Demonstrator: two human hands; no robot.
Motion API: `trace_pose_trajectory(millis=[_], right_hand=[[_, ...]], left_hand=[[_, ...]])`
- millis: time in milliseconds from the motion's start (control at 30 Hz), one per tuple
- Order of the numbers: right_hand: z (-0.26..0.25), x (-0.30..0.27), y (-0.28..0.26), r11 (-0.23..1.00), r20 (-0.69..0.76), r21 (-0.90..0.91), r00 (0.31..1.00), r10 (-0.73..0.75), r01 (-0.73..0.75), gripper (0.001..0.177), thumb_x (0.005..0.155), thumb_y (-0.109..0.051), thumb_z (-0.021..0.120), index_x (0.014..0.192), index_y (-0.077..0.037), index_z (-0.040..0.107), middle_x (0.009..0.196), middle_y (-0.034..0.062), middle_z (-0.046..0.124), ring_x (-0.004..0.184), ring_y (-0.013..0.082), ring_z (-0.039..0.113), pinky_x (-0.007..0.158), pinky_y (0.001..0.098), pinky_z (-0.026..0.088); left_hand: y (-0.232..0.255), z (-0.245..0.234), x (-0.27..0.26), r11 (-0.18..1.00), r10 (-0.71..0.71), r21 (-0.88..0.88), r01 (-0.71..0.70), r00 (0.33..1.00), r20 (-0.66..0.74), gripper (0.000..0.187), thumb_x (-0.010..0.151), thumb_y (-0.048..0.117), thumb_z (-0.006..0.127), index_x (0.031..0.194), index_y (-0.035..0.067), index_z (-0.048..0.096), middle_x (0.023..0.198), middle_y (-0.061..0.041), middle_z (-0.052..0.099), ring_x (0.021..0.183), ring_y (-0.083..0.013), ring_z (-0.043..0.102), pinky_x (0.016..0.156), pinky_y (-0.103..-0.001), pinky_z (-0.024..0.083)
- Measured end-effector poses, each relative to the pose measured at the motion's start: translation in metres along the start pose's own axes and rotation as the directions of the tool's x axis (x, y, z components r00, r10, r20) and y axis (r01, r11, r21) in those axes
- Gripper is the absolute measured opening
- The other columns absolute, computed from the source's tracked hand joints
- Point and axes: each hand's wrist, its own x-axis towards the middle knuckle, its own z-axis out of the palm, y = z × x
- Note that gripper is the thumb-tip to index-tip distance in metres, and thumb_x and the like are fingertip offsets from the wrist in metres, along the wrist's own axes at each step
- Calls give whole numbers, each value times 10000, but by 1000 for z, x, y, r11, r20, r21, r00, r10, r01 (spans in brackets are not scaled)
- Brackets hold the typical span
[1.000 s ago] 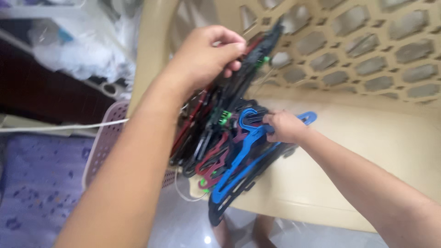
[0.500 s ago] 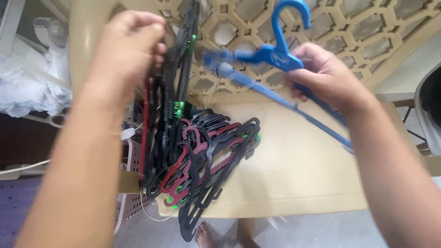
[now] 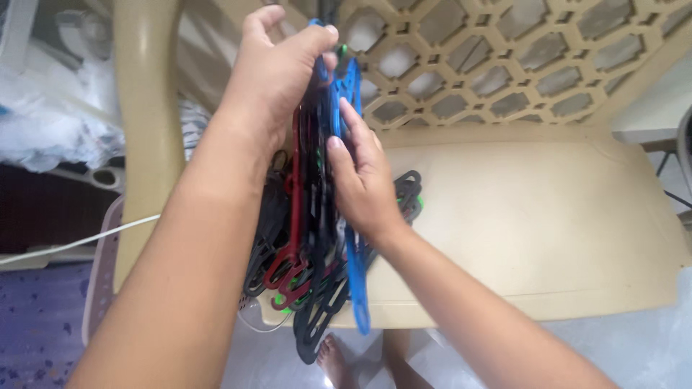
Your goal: The person folds clothes into a stack on a chair, picks up several articles of clothing and places them in a storage container, and then gathers a stack of hangers and carries them through the house to a laundry area.
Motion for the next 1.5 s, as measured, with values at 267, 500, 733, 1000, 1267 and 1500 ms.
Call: trace_pose_trajectory(millis=[267, 500, 733, 1000, 1267, 1500], right_hand=[[-50, -32, 102, 884, 102, -428, 962, 253, -187, 386, 945, -178, 570, 1316, -92, 631, 1123, 81, 642, 998, 181, 646, 909, 334, 558], [-34, -64, 187, 282, 526, -850, 713, 463, 444, 1111, 461, -341, 945, 1433, -102, 463, 1440, 172, 527, 1380, 445, 429, 1107, 604, 267], [-12, -75, 209, 399, 524, -843, 715, 462, 360, 886, 578, -303, 905, 1335, -27, 537, 1301, 163, 600, 1231, 344, 541, 1085, 517, 341], [-53, -71, 209, 535, 534, -804, 710, 459, 259, 425, 584, -108, 821, 983, -100, 675, 1063, 100, 686, 1080, 328, 618, 955, 446, 460], [-94, 22, 101, 657, 669, -531, 740, -62, 535, 442, 603, -66, 783, 1022, -154, 672, 941, 61, 677, 953, 289, 643, 889, 433, 460], [-91, 73, 32, 643, 608, -494, 761, -226, 585, 461, 656, -69, 798, 1089, -170, 674, 1071, 30, 704, 1068, 258, 667, 998, 425, 458]], left_hand=[[-14, -59, -8, 988, -106, -102, 120, 986, 128, 859, 848, 138, 758, 1545, -22, 282, 831, -117, 716, 640, -162, 695, 577, -310, 618], [-22, -84, -41, 987, -115, 145, 71, 939, 325, 990, 791, 123, 773, 1553, 11, 151, 833, -135, 765, 629, -141, 678, 580, -273, 579], [-26, -112, -55, 977, -106, 209, 35, 934, 341, 918, 833, 147, 748, 1563, -4, 212, 866, -108, 765, 667, -111, 677, 644, -245, 572], [-12, -123, -36, 969, -58, 246, 8, 979, 195, 831, 838, 122, 724, 1531, 11, 279, 852, -88, 744, 664, -116, 674, 633, -261, 579], [-23, -95, -10, 970, -109, 236, 51, 964, 243, 755, 821, 89, 698, 1480, -8, 341, 858, -128, 729, 656, -161, 674, 613, -294, 567], [-7, -54, -24, 942, -264, 311, 123, 844, 467, 811, 754, 176, 811, 1460, 44, 434, 978, -106, 728, 817, -155, 691, 737, -282, 570]])
